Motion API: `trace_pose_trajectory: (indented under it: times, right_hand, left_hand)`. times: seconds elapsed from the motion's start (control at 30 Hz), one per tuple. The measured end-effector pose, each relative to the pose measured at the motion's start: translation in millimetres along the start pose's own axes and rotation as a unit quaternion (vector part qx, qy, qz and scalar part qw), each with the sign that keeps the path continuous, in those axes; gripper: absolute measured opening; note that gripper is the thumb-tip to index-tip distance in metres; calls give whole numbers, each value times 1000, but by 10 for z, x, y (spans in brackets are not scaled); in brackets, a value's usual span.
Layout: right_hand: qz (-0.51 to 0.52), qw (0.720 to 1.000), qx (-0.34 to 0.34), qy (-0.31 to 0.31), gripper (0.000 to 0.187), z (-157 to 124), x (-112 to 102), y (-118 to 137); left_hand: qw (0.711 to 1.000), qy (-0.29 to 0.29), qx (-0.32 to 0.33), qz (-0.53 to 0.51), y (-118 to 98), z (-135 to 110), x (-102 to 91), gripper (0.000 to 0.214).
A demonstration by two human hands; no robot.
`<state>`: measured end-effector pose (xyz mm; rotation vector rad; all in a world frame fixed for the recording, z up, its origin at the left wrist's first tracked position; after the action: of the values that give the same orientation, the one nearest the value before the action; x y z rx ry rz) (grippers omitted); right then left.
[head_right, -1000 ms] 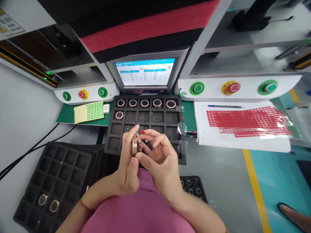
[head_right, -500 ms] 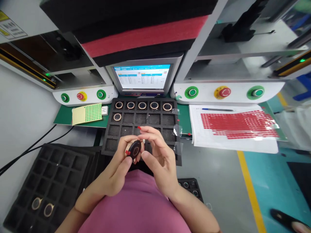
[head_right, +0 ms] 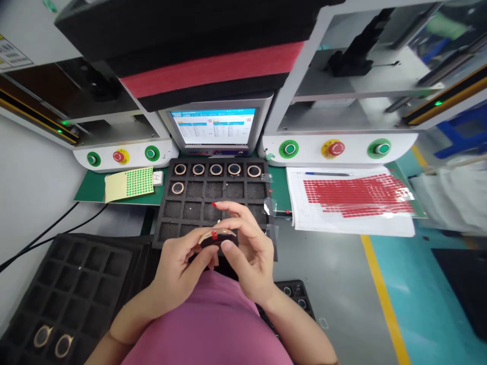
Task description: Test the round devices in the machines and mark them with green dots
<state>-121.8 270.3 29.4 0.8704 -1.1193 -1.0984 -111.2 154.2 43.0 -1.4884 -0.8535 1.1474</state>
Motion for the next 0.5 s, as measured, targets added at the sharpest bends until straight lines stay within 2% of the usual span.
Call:
trace_pose_trajectory:
  times: [0.2,0.33,0.5]
  right_hand:
    - [42,998,29,-20,15,-56,16,-32]
    - [101,995,12,-23,15,-53,84,-72]
    - [185,981,-16,-46,14,-11,183,-112]
  left_hand:
    - [992,-20,72,97,-158,33,44,18]
    - [984,-32,103,141,-207,43,52,19]
    - [952,-83,198,221,-276,57,-53,21]
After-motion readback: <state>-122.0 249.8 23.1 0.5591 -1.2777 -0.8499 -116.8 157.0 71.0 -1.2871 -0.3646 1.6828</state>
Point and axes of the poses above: each hand's wrist, its own z-axis towards the middle knuckle, its own x-axis out of the palm, y = z × x, the point moved 8 cm from there along z, towards the middle knuckle, and after that the axes turned 1 degree about -y, right-handed, at the moved point
